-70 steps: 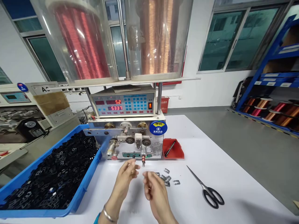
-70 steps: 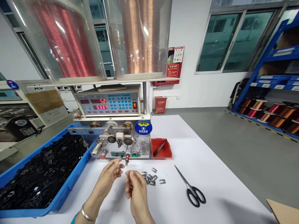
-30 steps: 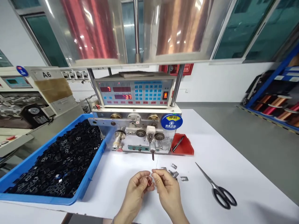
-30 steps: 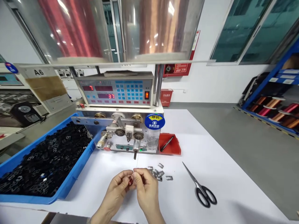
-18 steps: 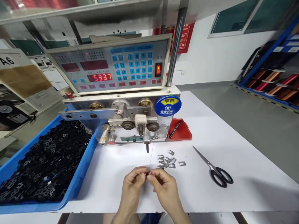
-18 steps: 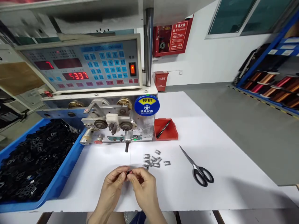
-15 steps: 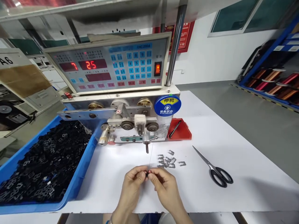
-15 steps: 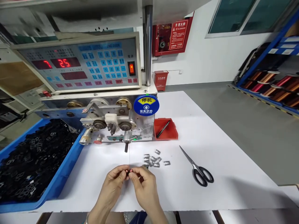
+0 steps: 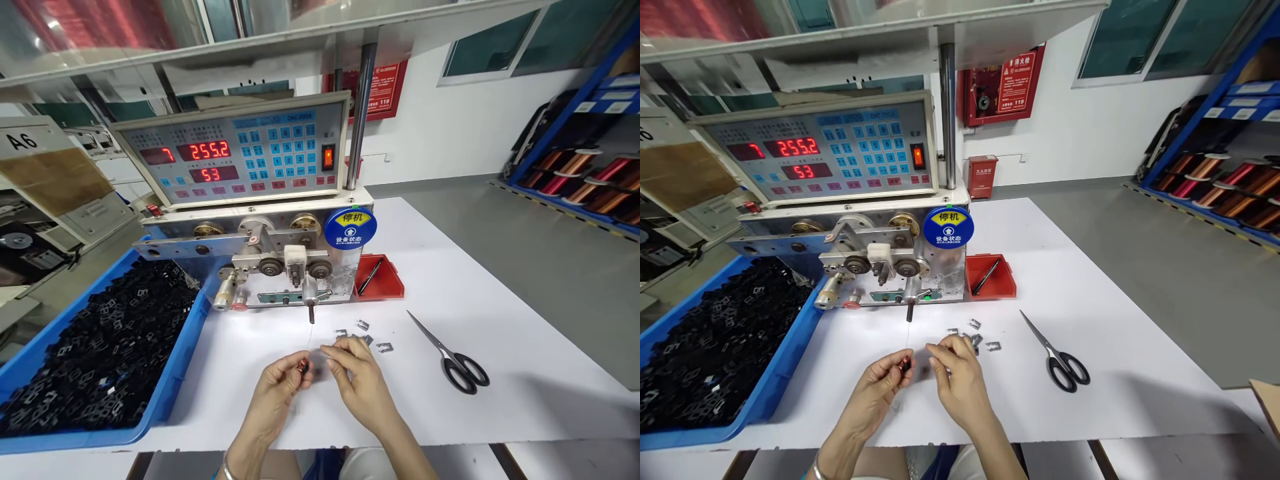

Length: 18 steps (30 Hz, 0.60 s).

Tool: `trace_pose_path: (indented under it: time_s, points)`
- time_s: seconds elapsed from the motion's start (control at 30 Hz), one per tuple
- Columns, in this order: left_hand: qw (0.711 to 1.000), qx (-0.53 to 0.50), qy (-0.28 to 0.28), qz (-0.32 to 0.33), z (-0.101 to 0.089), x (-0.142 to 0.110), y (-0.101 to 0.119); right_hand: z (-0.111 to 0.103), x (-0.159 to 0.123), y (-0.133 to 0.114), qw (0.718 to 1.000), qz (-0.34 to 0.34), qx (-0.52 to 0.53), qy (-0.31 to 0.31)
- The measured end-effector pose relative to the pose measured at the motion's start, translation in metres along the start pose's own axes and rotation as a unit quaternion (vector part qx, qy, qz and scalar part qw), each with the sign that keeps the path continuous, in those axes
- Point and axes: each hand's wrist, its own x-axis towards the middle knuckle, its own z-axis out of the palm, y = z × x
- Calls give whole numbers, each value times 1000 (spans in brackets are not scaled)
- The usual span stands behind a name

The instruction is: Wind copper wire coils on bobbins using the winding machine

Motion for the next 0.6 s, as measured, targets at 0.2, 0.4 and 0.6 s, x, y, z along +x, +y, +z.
trace_pose_path:
  time_s: [0.2,0.4,0.6]
  points:
    - [999,-4,7,41,-11,-8,5,12,-7,2,989,-26,-141,-37]
    - [999,7,14,47,-13,-16,3,7,-13,9,986,-30,-163,1]
    - [997,54,3,48,-6,-20,-1,2,-27,28,985,-16,-173,19]
